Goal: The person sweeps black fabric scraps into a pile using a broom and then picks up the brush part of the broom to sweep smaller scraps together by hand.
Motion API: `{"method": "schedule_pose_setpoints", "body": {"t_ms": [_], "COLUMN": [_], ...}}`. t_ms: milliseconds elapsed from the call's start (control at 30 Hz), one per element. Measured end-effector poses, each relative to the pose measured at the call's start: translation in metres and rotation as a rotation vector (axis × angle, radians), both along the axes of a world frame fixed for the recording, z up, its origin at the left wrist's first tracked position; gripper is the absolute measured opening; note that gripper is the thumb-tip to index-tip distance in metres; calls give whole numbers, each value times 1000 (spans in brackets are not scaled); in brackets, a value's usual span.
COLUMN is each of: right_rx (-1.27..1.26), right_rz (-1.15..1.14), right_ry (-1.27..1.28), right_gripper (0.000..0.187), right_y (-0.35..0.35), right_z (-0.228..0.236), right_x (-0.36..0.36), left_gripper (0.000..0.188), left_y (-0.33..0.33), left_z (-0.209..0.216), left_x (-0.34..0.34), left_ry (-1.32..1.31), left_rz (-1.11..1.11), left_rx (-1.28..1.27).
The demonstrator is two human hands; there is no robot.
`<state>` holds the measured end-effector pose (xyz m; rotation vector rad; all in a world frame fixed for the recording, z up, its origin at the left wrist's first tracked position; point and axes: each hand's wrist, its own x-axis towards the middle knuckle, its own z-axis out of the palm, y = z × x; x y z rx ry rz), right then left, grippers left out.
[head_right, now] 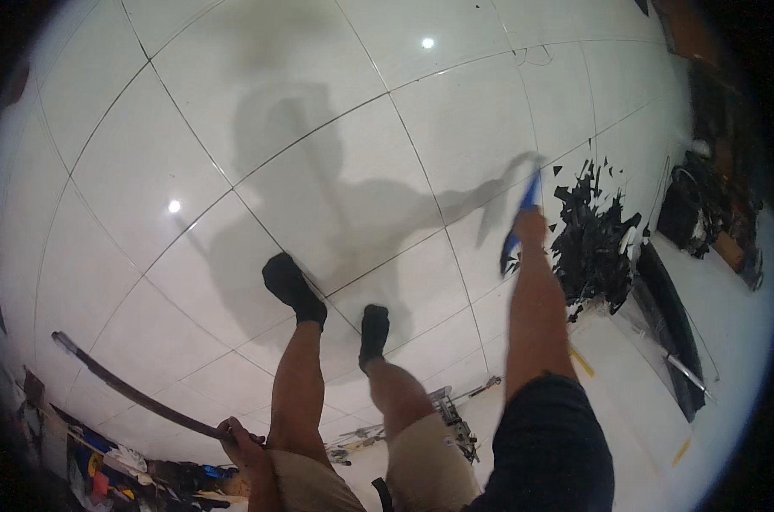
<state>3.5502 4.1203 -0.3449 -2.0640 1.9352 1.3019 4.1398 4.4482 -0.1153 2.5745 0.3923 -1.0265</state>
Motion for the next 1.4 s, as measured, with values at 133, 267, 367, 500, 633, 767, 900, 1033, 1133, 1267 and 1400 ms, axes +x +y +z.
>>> {"method": "schedule_pose_setpoints", "body": {"t_ms": [133, 267, 367, 500, 633, 767, 900, 1033, 1133, 1267, 1400], "right_rx": [-432, -11, 239, 110, -39, -247, -510, -488, -529, -345, -36], "right_rz": [-328, -558, -498, -488, -424, -20, -834, -698, -730, -843, -824], "right_ry": [-585, -1140, -1150, -1170, -1072, -311, -272, -416, -839, -1280, -1425], "right_gripper": [35, 36, 33, 27, 31, 16, 35, 41, 39, 33, 29], "right_y": [-37, -38, -53, -120, -174, -138, -144, -192, -209, -254, -311], "right_z": [39, 20, 1, -43, -60, -69, 33, 75, 46, 36, 52], "right_x": [110, 297, 424, 415, 251, -168, -253, -180, -74, 137, 322], "left_gripper": [35, 37, 38, 38, 38, 36, 33, 32, 31, 30, 32], "left_y": [-22, -26, -46, -109, -131, -208, -249, -319, -360, -398, -445], "left_z": [16, 28, 31, 37, 55, 68, 79, 90, 98, 82, 63], "left_x": [-7, -21, -46, -97, -135, -162, -172, -183, -188, -193, -176], "left_ry": [-103, -89, -148, -200, -333, -220, -386, -337, -305, -297, -304], "left_rz": [5, -116, -141, -208, -304, -566, -594, -350, -441, -481, -424], "left_rx": [51, 88, 160, 265, 313, 325, 199, -78, -196, -315, -184]}}
